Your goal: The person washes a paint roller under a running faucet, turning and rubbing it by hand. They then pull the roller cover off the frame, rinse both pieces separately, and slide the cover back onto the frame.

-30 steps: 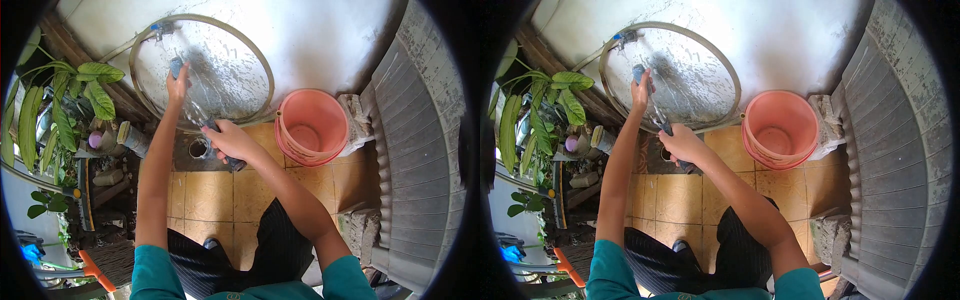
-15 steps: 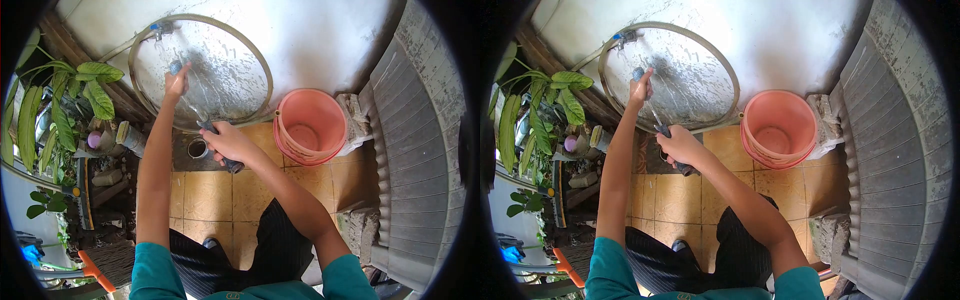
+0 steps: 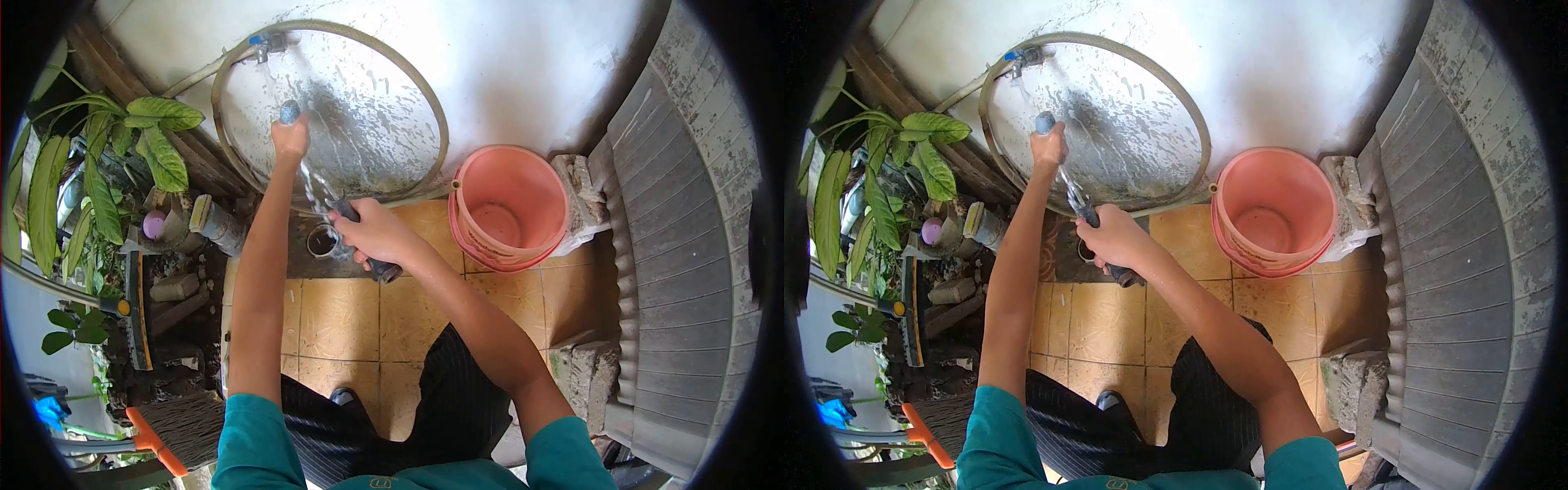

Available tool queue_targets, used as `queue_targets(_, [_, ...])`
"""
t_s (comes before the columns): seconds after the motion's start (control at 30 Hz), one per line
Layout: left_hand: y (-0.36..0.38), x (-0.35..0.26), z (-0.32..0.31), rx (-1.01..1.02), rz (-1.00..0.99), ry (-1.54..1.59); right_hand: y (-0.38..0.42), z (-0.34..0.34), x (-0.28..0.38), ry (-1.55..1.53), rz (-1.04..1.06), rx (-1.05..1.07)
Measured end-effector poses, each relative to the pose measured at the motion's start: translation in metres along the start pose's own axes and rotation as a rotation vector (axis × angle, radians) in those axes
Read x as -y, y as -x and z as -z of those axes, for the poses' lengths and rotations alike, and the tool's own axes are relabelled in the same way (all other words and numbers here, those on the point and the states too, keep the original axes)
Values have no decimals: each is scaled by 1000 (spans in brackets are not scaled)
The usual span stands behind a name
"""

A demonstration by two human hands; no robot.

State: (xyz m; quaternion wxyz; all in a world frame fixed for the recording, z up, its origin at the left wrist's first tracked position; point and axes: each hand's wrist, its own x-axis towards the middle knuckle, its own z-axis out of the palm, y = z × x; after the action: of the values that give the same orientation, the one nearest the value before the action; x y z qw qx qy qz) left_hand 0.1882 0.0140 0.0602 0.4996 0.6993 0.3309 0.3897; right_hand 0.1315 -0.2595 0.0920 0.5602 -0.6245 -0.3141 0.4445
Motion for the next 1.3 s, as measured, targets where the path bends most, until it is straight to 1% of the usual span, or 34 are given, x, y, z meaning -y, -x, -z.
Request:
queue_targets(0.03, [3, -4, 0, 69, 23, -45, -1, 1, -2, -26, 6, -1])
queue_targets(0.07, [4, -7, 1, 69, 23, -46, -2, 0, -4, -28, 6, -1])
queue_targets(0.13, [2, -9, 2, 287, 72, -190, -6, -3, -8, -59, -42, -38])
queue_targets(0.17, [2, -11, 3, 287, 73, -191, -8, -3, -11, -59, -43, -37])
queue_targets(0.23, [5, -28, 5, 406, 50, 166, -11, -3, -14, -60, -35, -33])
queue_targets(0.27, [5, -35, 6, 406, 50, 165, -11, -2, -13, -61, -35, -33])
queue_targets(0.33, [0, -41, 9, 369, -58, 144, -9, -3, -8, -65, -35, -31])
queue_targets(0.4, [2, -44, 8, 330, -46, 108, -8, -4, -6, -119, -46, -18])
queue_targets(0.47, [6, -48, 7, 186, -97, -54, -8, -4, -5, -174, -53, -12])
queue_targets(0.5, [2, -46, 6, 187, -98, -53, -8, -4, -5, -152, -40, -7])
queue_targets(0.57, [-5, -41, 6, 3, -22, -127, -6, -3, -6, -131, -31, -4])
queue_targets(0.6, [-19, -25, 3, 5, -21, -125, -4, -3, -4, -109, -23, -7])
queue_targets(0.63, [-38, 1, 0, -92, -90, -172, -3, -3, -3, -85, -15, -8])
queue_targets(0.67, [-49, 15, -1, -192, -160, -219, -3, -4, -4, -82, -14, -8])
queue_targets(0.7, [-42, 9, 0, -195, -161, -218, -4, -6, -6, -82, -10, -8])
queue_targets(0.77, [-21, -8, 2, -143, -63, -191, -6, -7, -9, -81, -6, -8])
queue_targets(0.9, [-28, 6, 1, -170, -72, -207, -5, -6, -7, -80, -29, 0])
queue_targets(0.97, [-37, 16, -1, -222, -128, -212, -5, -5, -6, -65, -37, -3])
queue_targets(1.0, [-32, 11, 0, -222, -129, -212, -5, -5, -7, -66, -40, -6])
queue_targets(1.07, [-10, -12, 2, -123, -104, -208, -5, -5, -7, -67, -43, -8])
queue_targets(1.1, [-4, -16, 3, -123, -106, -211, -6, -5, -8, -58, -34, -21])
queue_targets(1.17, [7, -23, 6, 139, -17, 65, -6, -5, -8, -55, -23, -30])
queue_targets(1.2, [8, -21, 8, 139, -17, 61, -6, -4, -7, -29, -19, -57])
queue_targets(1.27, [11, -17, 8, 317, -42, 420, -7, -3, -7, -1, -15, -85])
queue_targets(1.3, [11, -14, 8, 318, -42, 422, -8, -1, -8, -23, -14, -96])
